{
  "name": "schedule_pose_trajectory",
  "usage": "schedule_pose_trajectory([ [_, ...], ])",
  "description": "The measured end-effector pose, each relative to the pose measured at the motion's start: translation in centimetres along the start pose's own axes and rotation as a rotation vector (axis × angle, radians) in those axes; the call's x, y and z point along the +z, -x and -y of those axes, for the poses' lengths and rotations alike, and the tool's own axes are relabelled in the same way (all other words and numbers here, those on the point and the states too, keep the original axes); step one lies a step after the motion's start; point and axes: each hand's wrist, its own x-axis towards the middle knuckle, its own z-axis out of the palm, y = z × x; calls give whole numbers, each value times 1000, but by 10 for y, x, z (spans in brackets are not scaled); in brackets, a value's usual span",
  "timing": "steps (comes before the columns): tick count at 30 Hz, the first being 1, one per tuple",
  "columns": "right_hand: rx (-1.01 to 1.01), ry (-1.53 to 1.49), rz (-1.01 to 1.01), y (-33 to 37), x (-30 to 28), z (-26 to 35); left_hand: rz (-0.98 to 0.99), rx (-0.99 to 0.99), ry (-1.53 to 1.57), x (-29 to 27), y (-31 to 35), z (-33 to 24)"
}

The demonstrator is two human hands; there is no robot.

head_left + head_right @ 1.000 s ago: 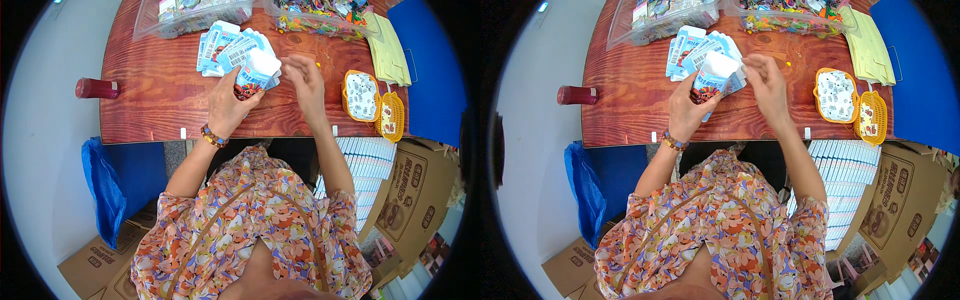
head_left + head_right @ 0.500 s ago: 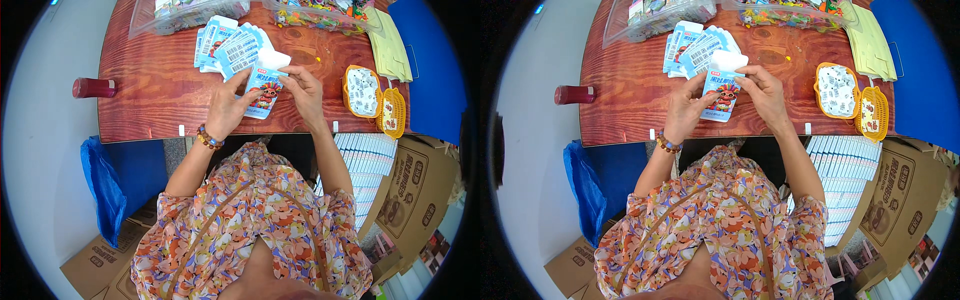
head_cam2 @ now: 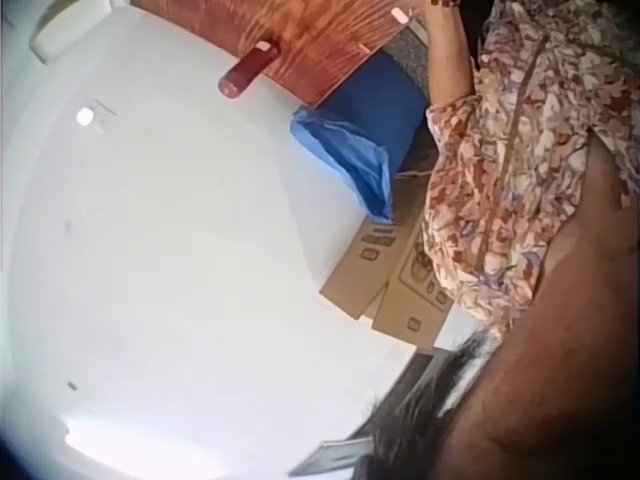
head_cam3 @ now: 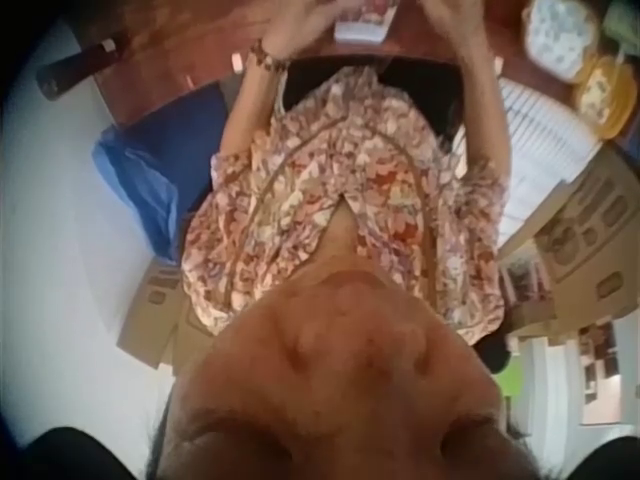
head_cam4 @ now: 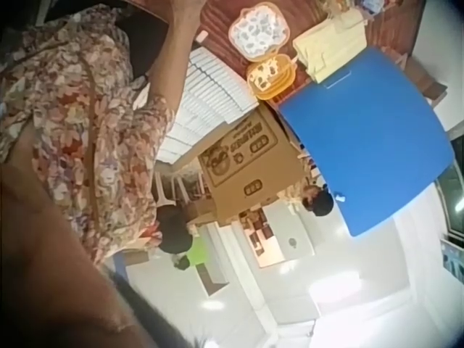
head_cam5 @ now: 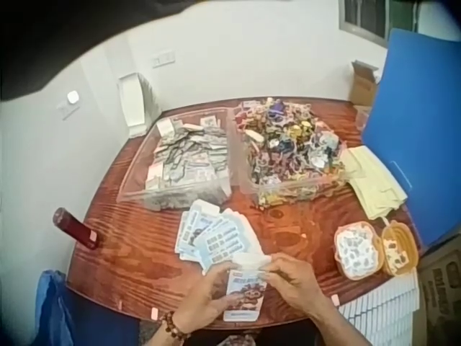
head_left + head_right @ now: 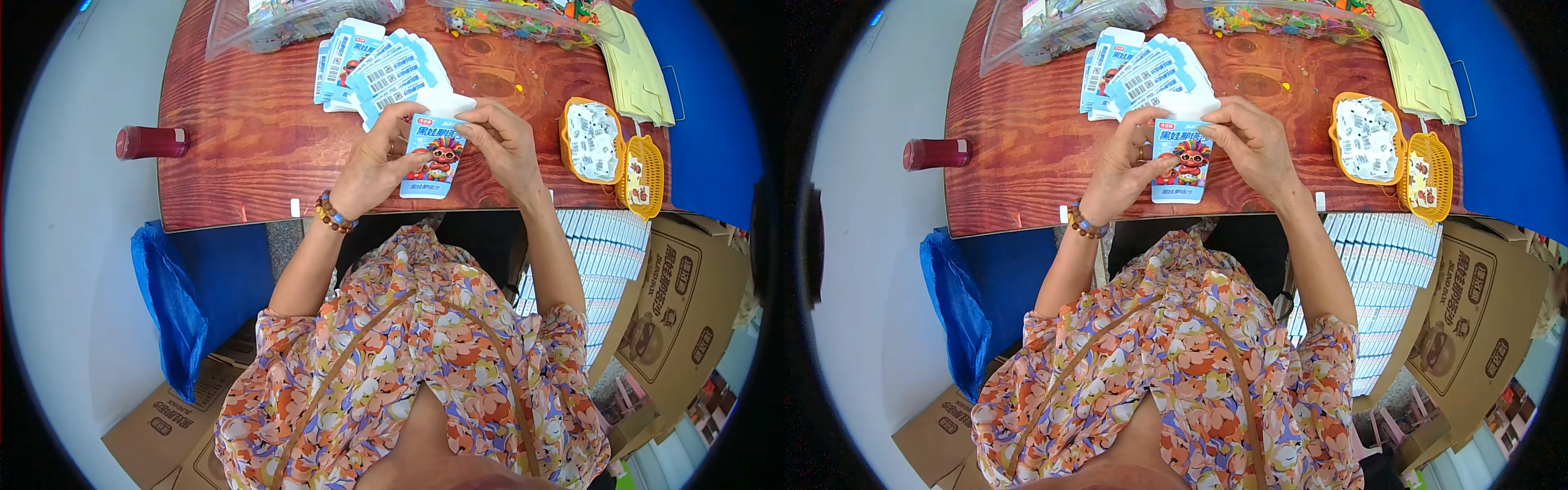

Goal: Packaging small toy figures and items into individual paper packets at a workstation.

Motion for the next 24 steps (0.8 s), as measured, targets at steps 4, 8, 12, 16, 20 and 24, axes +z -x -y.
schedule_pose_trajectory([
  [4, 153, -273, -116, 1, 9, 19, -10, 34, 69, 4, 3, 5],
  [8, 233, -291, -141, -8, -6, 39, -7, 49, 68, 10, 7, -3],
  [12, 360, -208, 39, -14, -21, 44, 18, 73, 105, 13, 10, -1],
  [16, 449, -393, 102, -14, -28, 48, 57, -6, 107, 12, 11, -3],
  [20, 396, -237, 243, -15, -35, 44, 26, 17, 179, 17, 14, 0],
  [24, 393, -154, 283, -16, -43, 45, 60, 11, 177, 17, 11, -1],
])
